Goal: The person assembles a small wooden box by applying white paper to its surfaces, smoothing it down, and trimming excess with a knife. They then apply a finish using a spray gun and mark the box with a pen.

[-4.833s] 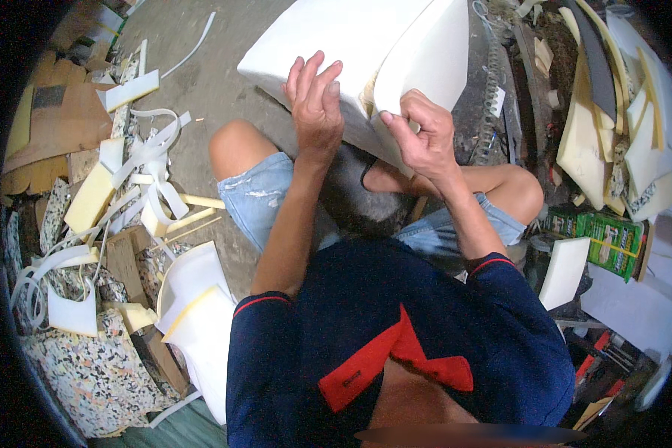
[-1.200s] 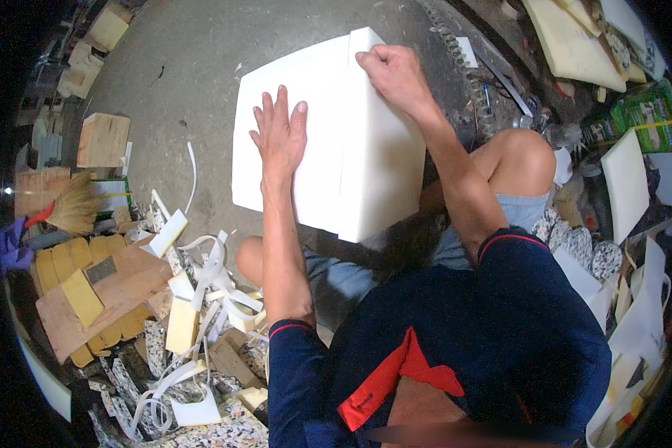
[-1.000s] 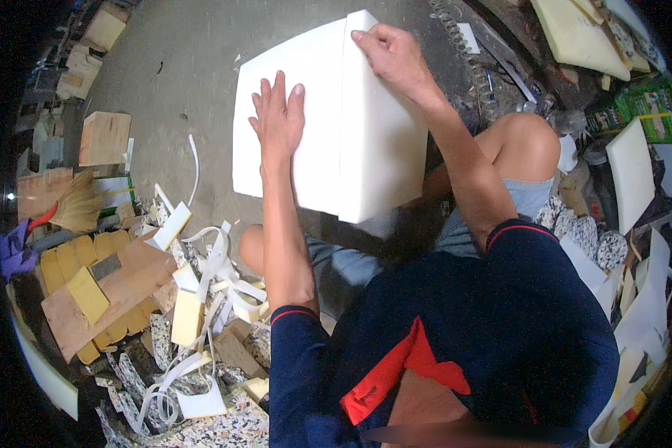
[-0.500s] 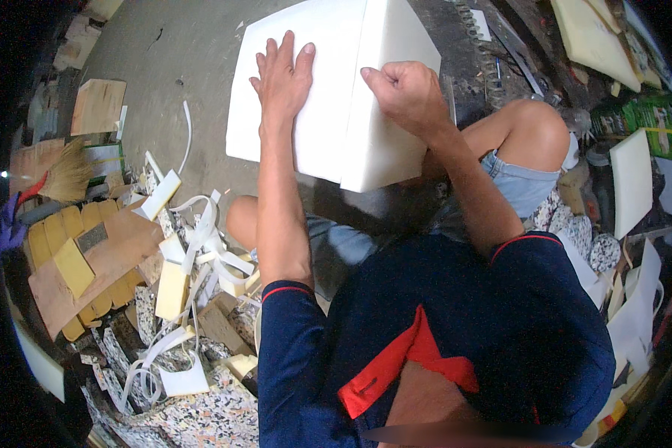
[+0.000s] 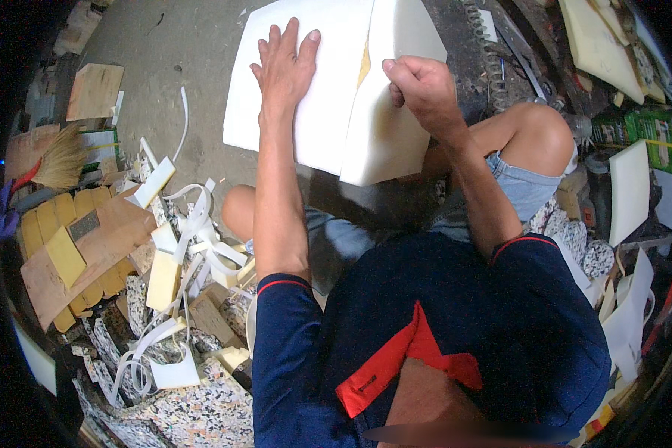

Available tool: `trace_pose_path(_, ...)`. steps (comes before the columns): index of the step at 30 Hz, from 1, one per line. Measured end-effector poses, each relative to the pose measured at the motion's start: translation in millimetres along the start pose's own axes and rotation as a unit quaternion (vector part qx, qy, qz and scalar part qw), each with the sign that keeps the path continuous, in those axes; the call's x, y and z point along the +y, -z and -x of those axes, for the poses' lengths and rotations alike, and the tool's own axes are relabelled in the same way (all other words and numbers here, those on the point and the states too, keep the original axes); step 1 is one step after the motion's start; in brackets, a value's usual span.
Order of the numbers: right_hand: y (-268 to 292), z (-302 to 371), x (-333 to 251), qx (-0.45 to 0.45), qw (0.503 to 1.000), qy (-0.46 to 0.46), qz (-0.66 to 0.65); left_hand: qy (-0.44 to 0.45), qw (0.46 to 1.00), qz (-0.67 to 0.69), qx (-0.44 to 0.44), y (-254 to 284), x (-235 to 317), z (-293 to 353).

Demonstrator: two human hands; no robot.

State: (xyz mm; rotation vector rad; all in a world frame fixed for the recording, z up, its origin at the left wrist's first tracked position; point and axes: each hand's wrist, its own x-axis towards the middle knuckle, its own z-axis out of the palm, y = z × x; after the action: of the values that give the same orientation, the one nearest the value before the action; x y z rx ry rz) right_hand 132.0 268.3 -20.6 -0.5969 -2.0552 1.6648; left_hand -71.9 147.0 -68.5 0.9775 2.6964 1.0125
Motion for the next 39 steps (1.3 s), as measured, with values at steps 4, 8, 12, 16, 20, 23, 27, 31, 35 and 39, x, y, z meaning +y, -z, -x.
trace_pose_path(4, -11, -10, -5, 0.008, 0.999, 0.015, 0.038, 0.011, 1.000, -0.013, 0.002, 1, 1, -1)
trace_pose_path(8, -16, -14, -7, 0.026, 0.988, 0.066, 0.137, 0.020, 1.000, -0.018, -0.010, 6, 1, -3)
trace_pose_path(12, -13, 3, -12, 0.039, 0.975, 0.176, 0.130, 0.025, 0.999, -0.012, -0.024, 12, 1, -6)
trace_pose_path(16, -24, 34, -16, 0.011, 0.992, 0.038, 0.116, 0.030, 0.999, -0.010, -0.027, 14, 2, -7)
trace_pose_path(20, -43, 42, -12, 0.024, 0.993, 0.094, 0.064, 0.043, 0.998, -0.006, -0.036, 17, -1, -11)
trace_pose_path(23, -54, 43, -12, 0.045, 0.988, 0.149, 0.015, 0.053, 0.998, 0.012, -0.036, 24, -9, -15)
trace_pose_path(27, -60, 47, -23, 0.020, 0.982, 0.114, 0.147, 0.055, 0.998, 0.030, -0.028, 29, -15, -17)
trace_pose_path(31, -59, 40, -32, 0.013, 0.959, 0.126, 0.255, 0.053, 0.998, 0.028, -0.014, 24, -13, -14)
trace_pose_path(35, -58, 33, -29, -0.001, 0.974, 0.049, 0.223, 0.039, 0.998, 0.046, 0.005, 21, -13, -10)
trace_pose_path(39, -63, 35, -21, -0.004, 0.990, 0.051, 0.130, 0.046, 0.998, 0.032, 0.008, 22, -21, -12)
